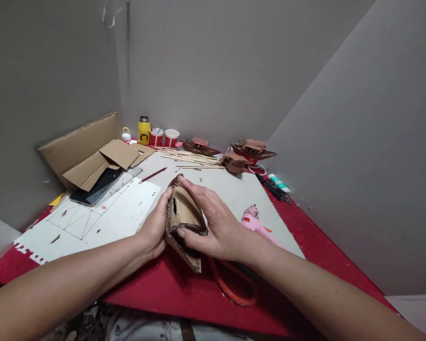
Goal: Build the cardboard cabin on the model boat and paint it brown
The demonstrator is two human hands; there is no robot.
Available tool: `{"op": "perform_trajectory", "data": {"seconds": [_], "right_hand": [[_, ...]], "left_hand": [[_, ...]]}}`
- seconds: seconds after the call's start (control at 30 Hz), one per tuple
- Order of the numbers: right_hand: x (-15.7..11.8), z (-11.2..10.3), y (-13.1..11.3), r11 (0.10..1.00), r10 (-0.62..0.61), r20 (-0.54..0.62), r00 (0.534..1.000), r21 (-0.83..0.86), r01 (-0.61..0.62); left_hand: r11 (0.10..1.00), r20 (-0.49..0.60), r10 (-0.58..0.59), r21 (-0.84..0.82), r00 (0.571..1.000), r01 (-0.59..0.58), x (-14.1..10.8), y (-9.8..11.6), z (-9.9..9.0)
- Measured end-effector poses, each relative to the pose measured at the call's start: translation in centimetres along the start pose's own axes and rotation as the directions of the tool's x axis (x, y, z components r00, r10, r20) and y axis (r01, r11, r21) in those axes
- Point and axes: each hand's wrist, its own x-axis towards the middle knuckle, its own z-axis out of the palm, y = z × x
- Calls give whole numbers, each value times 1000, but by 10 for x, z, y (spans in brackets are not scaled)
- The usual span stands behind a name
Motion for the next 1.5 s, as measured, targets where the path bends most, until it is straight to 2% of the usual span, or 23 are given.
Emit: {"op": "perform_trajectory", "data": {"seconds": [0.1,0.17,0.63,0.7,0.83,1.03,1.17,1.33,1.5], "right_hand": [[-3,-7,-1,1000,24,21,999,17,-24],[-4,-9,-2,1000,19,9,1000,10,-19],[-2,6,-4,1000,-3,-64,998,-29,1],[-1,3,-3,1000,15,-47,999,-6,-16],[-3,-14,-5,997,47,-22,999,64,-46],[-18,-35,-3,992,103,-167,981,85,-90],[-32,-34,-1,982,185,-164,969,65,-176],[-44,-34,-9,976,219,-142,965,57,-212],[-45,-38,-16,969,237,-107,966,98,-227]], "left_hand": [[998,63,-62,-7,996,62,0,4,4],[999,77,-53,-7,996,54,-1,6,5],[1000,16,27,-5,1000,-27,-2,3,0],[1000,29,-3,-19,1000,3,-2,6,2],[989,81,-144,-22,986,146,-2,19,5],[961,154,-276,6,949,278,3,40,0],[947,236,-319,34,918,320,4,40,-5],[921,329,-386,81,862,382,6,36,-14],[926,313,-376,86,872,368,7,33,-16]]}}
